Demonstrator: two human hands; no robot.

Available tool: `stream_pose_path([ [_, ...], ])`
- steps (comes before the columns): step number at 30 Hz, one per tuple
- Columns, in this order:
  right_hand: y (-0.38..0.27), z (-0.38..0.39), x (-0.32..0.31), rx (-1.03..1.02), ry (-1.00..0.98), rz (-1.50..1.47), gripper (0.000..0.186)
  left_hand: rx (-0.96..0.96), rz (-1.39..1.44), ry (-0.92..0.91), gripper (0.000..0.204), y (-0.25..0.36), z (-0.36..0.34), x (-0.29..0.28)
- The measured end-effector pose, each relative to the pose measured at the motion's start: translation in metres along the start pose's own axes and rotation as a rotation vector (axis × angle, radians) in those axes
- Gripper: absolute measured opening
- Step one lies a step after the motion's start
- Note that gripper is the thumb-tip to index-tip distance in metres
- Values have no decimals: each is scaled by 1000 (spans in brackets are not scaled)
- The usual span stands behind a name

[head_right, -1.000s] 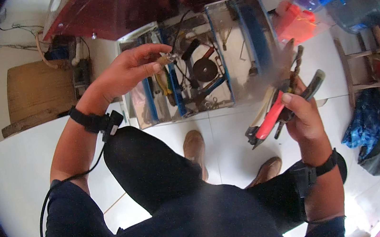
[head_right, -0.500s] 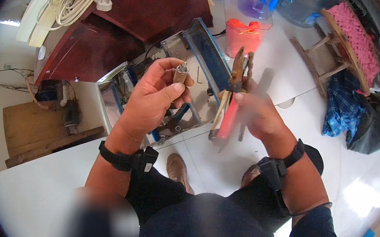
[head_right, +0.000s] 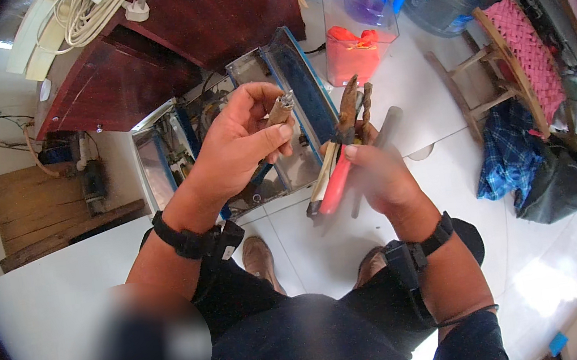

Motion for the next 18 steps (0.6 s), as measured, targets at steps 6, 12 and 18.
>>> stream_pose_path([
  [6,3,-1,1,24,30,-12,60,7,-36,15,34,1,-2,-1],
  [12,0,1,3,23,39,24,61,0,-68,42,35,-2,-4,-2],
  [18,-1,2,6,22,36,11,61,34,-62,71,34,-2,-4,-7],
])
Point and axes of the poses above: each hand's wrist, its own z-axis away from the middle knuckle, its own x-axis out of the palm, y = z × x, the point moved 9 cm from there along -z, towards the middle knuckle, and after that the axes turned 13 degrees about x, right-handed, at the moved point
